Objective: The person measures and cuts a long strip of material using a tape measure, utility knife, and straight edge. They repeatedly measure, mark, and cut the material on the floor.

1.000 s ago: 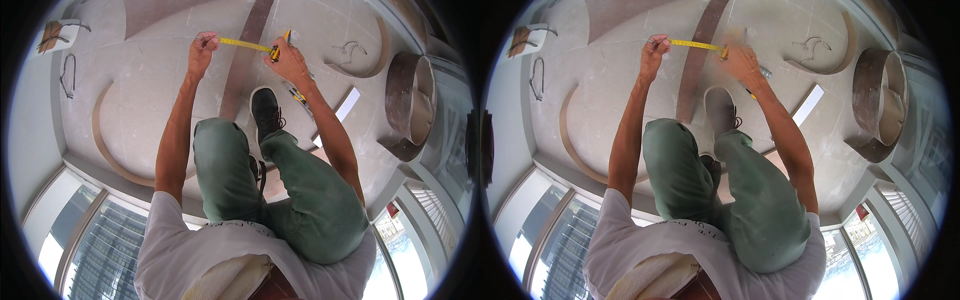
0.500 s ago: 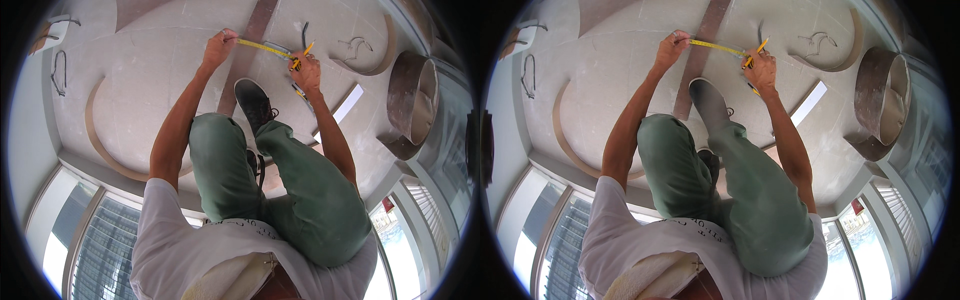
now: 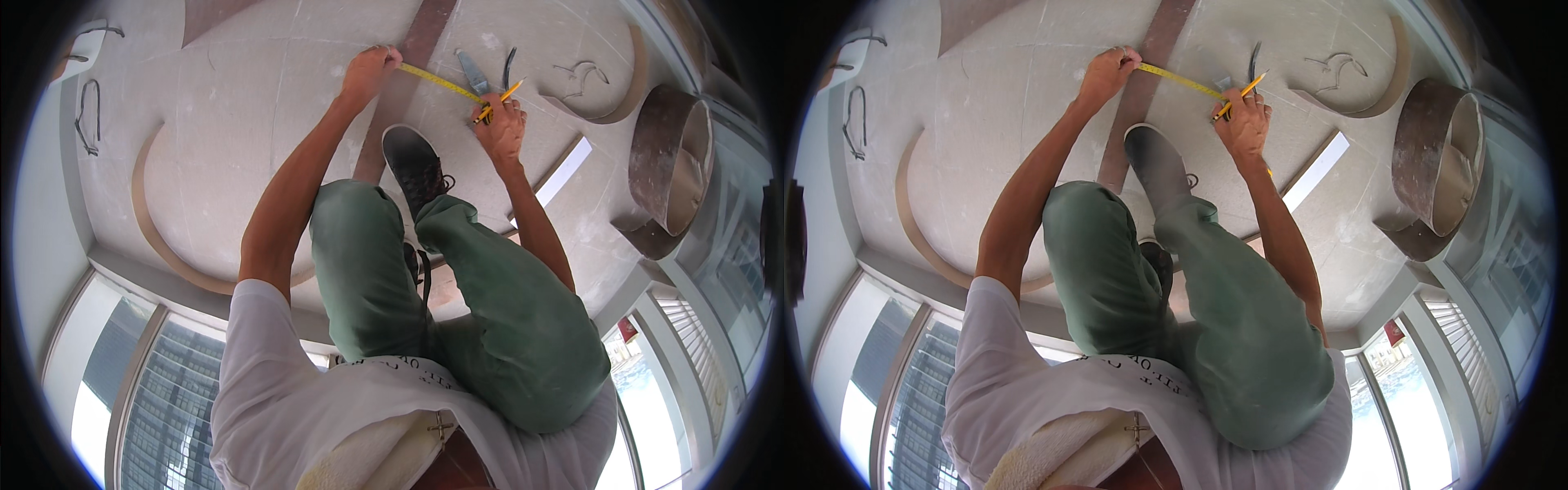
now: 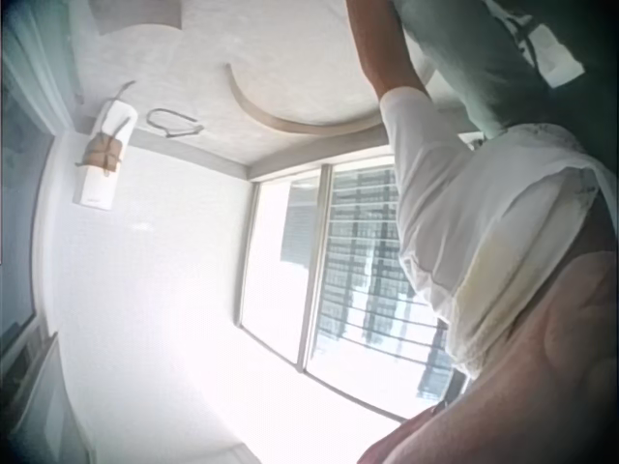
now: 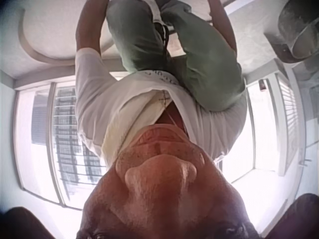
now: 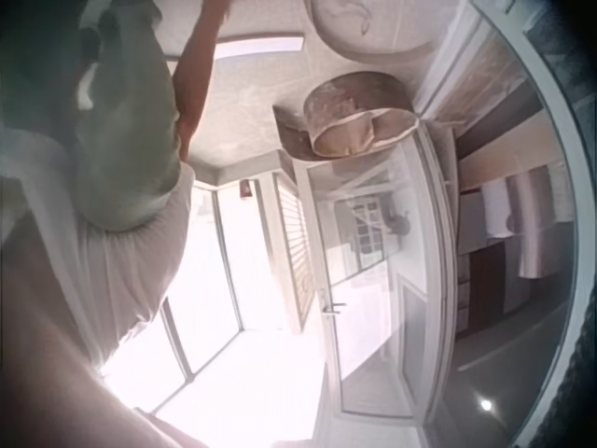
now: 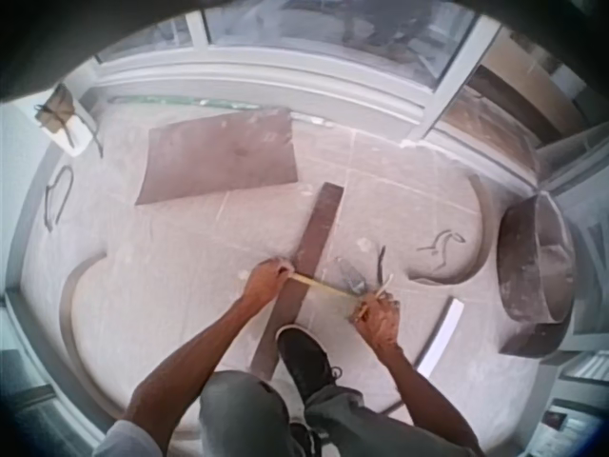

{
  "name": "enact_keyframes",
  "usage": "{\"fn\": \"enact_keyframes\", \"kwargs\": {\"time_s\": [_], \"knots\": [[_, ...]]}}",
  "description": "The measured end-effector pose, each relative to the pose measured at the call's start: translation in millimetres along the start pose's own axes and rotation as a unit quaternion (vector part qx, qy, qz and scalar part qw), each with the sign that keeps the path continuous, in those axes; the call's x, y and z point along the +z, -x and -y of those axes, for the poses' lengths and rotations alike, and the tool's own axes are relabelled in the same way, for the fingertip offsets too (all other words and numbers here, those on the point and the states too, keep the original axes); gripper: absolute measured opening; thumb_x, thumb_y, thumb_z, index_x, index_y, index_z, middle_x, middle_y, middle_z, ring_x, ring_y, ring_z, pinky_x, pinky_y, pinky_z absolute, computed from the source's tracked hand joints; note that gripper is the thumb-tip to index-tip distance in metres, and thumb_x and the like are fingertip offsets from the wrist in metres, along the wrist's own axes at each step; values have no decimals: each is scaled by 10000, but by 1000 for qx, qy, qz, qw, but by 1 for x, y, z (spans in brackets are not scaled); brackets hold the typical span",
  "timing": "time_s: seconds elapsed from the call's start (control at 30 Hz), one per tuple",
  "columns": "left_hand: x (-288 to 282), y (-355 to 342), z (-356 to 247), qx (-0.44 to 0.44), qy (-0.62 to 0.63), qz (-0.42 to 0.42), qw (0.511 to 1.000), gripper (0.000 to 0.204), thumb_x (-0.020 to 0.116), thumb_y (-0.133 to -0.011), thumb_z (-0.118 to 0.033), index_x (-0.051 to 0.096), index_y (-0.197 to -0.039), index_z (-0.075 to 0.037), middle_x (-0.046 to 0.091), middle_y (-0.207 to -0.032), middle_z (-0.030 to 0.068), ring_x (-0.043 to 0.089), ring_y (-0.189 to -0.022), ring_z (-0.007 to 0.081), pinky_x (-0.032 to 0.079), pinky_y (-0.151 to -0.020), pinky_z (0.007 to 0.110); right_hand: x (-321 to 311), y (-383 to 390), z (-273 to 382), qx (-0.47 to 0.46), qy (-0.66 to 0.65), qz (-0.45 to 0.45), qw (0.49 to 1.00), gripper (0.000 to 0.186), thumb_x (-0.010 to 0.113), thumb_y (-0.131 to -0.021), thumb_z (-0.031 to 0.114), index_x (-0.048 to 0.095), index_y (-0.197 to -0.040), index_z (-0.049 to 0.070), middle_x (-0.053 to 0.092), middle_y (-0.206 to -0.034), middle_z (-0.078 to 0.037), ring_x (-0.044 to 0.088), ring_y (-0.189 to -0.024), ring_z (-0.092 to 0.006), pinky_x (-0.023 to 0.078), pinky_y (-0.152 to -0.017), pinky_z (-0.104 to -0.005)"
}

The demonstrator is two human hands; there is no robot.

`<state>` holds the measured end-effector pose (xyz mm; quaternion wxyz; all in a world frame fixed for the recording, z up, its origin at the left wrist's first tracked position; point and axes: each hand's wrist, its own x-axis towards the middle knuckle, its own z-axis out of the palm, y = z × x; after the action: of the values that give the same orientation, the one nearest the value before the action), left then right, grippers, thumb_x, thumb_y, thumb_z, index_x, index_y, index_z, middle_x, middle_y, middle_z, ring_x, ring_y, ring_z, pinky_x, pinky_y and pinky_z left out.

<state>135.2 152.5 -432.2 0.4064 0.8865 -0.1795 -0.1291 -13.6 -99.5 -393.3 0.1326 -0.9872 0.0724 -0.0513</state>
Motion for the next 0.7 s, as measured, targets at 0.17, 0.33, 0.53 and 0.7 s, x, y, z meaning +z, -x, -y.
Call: {"fn": "enact_keyframes", "kwargs": {"time_s": [0.17,0.33,0.53,0.7], "knots": [[-1,-1,0,16,-23,13,1000,125,641,-925,-156,686,-999,-66,709,-923,123,677,-851,292,525,-769,380,-3,-12,13,-28,-22,-24,999,278,697,-851,274,661,-1079,119,661,-943,-160,604,-964,-342,432,-862,-489],[-2,-2,0,34,-47,25,998,118,649,-922,-160,672,-996,-71,704,-912,111,674,-851,291,525,-758,392,1,-36,36,-61,-200,-20,978,246,565,-965,259,669,-1110,90,662,-971,-170,612,-923,-333,459,-842,-462],[0,-3,5,61,-38,9,997,101,651,-915,-152,670,-985,-83,695,-880,107,671,-805,292,528,-738,391,27,-45,69,104,-595,81,793,366,412,-1031,284,692,-1060,49,676,-901,-105,620,-821,-207,495,-788,-354],[-3,-2,3,47,-47,26,997,92,650,-914,-147,669,-980,-86,697,-884,110,675,-799,282,531,-730,390,29,-45,55,166,-549,202,794,430,398,-1032,332,695,-1052,23,700,-867,-61,648,-808,-160,515,-787,-301]]}}
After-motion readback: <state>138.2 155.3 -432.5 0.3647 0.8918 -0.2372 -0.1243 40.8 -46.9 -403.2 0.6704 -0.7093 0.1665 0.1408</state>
